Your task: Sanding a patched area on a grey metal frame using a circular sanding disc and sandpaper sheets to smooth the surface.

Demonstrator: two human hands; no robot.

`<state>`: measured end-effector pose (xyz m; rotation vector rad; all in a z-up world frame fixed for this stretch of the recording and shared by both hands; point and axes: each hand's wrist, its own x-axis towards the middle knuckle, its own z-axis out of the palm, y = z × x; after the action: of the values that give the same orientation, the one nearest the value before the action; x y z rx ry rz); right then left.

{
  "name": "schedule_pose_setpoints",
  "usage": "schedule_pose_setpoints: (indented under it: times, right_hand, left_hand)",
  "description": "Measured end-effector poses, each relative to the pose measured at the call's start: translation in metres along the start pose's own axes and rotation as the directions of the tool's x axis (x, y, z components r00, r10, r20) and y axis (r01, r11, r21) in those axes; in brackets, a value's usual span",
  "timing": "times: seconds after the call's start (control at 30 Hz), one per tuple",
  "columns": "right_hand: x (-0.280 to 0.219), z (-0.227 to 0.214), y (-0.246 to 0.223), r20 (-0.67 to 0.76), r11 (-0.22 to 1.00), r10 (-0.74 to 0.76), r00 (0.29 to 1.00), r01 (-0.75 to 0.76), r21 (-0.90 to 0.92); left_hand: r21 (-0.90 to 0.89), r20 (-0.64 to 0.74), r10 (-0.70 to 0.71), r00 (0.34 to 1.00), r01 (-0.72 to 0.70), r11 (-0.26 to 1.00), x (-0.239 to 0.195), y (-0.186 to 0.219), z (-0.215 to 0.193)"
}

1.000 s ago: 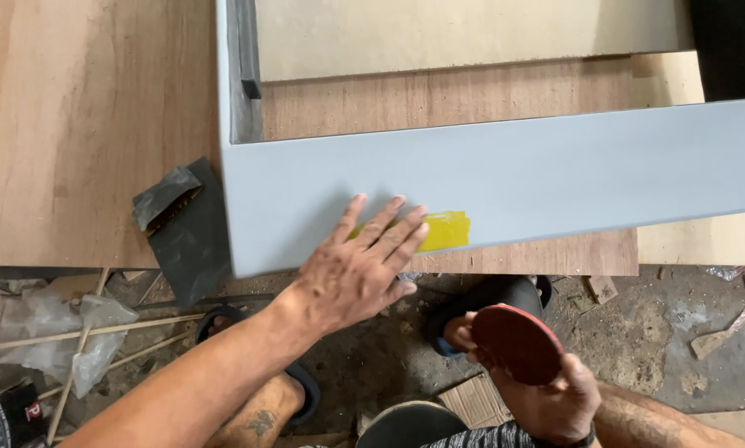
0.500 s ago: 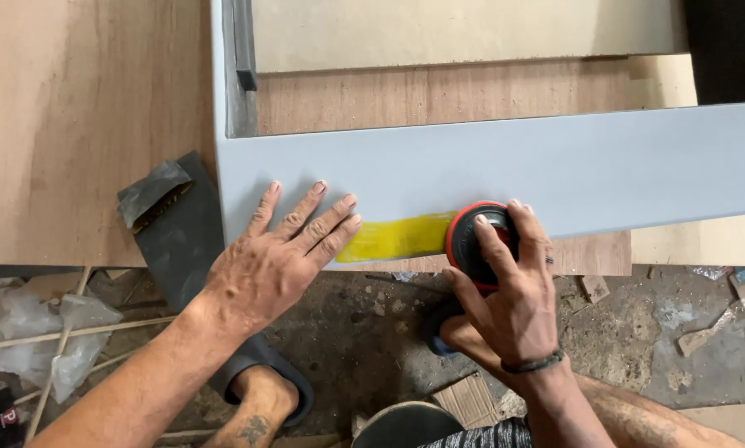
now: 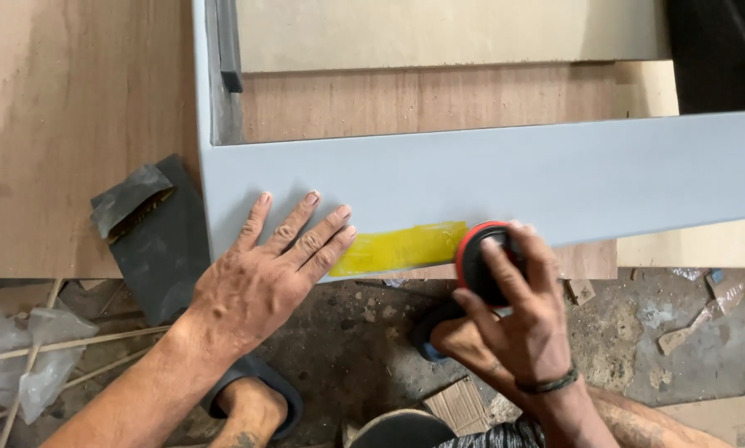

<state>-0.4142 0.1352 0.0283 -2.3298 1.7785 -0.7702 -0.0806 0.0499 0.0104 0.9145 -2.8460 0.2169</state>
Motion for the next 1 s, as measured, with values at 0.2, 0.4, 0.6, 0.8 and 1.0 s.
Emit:
schedule_pose_setpoints:
  times: [0.2, 0.4, 0.6, 0.8, 1.0]
  right_hand:
    - [0.009, -0.004, -0.012, 0.012, 0.999, -0.016, 1.000, 0.015, 0.043]
    - [0.013, 0.007, -0.002, -0.013, 0.999, -0.022, 1.000, 0.023, 0.032]
    - [0.002, -0.023, 0.031, -0.003, 0.998, 0.033, 0.999, -0.033, 0.056]
    - [-0.005, -0.043, 0.023, -0.100, 0.994, 0.099, 0.990, -0.102, -0.027]
    - [-0.005, -0.001, -0.019, -0.037, 0.999, 0.003, 0.999, -0.001, 0.039]
  left_hand:
    - [-0.005, -0.019, 0.004, 1.000, -0.004, 1.000, 0.001, 0.001, 0.000]
    - [-0.007, 0.020, 0.014, 1.000, -0.014, 1.000, -0.001, 0.002, -0.003]
    - [-0.011, 0.020, 0.033, 0.999, -0.032, 0.999, 0.005, 0.005, -0.002]
    - [-0.034, -0.018, 0.030, 0.999, -0.030, 0.999, 0.037, 0.039, 0.002]
    - [-0.167, 0.013, -0.064, 0.998, 0.065, 0.984, 0.070, 0.042, 0.003]
